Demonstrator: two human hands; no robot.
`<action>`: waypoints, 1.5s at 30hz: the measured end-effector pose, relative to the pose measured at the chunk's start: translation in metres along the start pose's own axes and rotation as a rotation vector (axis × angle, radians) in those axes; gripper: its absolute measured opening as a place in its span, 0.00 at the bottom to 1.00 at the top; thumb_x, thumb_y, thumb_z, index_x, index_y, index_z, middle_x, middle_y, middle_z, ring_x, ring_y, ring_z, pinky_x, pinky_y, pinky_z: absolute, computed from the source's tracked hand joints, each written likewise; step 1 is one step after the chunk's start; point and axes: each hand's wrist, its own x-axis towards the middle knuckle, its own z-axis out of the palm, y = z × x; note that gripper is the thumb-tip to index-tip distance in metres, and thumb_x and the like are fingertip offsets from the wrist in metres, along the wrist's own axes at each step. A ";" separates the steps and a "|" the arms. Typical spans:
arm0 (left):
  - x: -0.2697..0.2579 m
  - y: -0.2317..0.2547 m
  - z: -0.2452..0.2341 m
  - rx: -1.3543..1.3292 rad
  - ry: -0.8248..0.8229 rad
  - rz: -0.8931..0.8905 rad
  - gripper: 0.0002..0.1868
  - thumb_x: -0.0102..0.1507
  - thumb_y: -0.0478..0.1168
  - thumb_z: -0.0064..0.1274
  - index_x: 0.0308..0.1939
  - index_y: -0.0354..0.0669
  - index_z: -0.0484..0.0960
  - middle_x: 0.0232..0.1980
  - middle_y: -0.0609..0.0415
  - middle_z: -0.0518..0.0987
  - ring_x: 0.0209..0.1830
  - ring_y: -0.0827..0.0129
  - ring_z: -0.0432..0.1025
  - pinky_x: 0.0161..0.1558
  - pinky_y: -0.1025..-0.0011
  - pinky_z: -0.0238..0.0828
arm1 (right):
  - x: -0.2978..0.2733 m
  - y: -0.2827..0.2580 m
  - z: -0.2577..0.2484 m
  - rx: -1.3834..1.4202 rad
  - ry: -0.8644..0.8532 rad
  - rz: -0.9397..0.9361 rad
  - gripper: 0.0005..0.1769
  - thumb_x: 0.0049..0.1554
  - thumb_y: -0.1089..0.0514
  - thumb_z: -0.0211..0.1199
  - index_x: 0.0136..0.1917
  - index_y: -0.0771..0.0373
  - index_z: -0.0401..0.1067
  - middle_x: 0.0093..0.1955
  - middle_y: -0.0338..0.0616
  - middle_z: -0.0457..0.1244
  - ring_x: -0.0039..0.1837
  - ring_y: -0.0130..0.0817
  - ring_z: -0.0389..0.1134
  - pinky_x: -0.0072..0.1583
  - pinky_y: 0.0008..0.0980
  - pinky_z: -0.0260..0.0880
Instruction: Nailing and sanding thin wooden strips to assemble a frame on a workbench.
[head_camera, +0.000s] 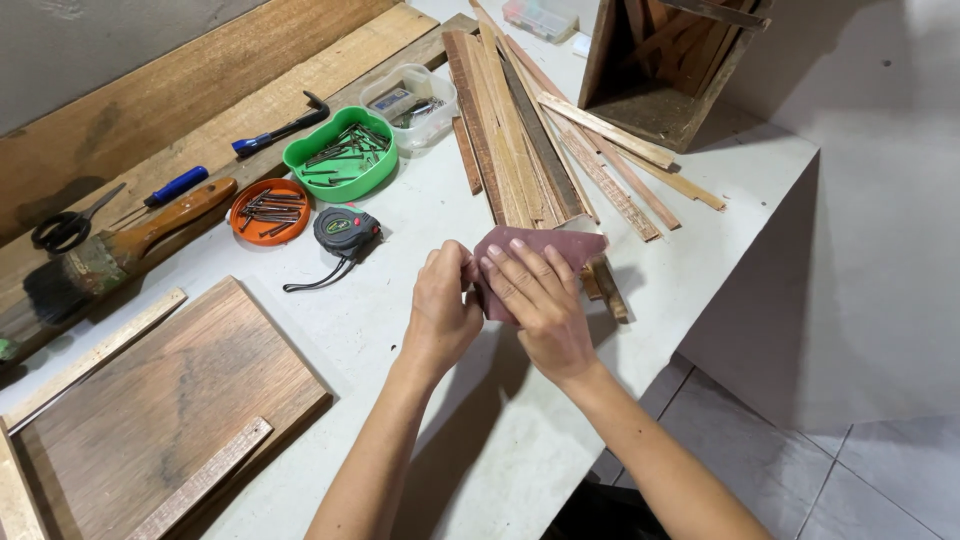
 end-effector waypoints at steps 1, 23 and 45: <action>0.000 -0.001 -0.003 0.001 0.001 -0.001 0.15 0.53 0.21 0.54 0.37 0.37 0.67 0.34 0.46 0.72 0.37 0.51 0.68 0.39 0.57 0.65 | -0.003 0.007 0.003 0.001 0.000 -0.002 0.32 0.56 0.73 0.61 0.72 0.55 0.70 0.74 0.37 0.64 0.79 0.36 0.59 0.80 0.45 0.47; -0.007 -0.007 -0.026 0.022 -0.014 -0.195 0.17 0.52 0.21 0.54 0.40 0.36 0.66 0.35 0.44 0.72 0.35 0.52 0.71 0.38 0.59 0.69 | -0.013 0.033 0.029 0.064 0.037 -0.025 0.32 0.57 0.75 0.61 0.72 0.56 0.70 0.75 0.39 0.63 0.79 0.38 0.57 0.81 0.47 0.47; -0.020 -0.010 -0.054 0.075 0.024 -0.209 0.17 0.53 0.22 0.56 0.41 0.35 0.66 0.37 0.43 0.72 0.37 0.53 0.72 0.39 0.59 0.70 | -0.011 0.042 0.044 0.036 0.035 -0.029 0.33 0.57 0.78 0.59 0.72 0.55 0.70 0.76 0.39 0.63 0.80 0.37 0.57 0.82 0.46 0.47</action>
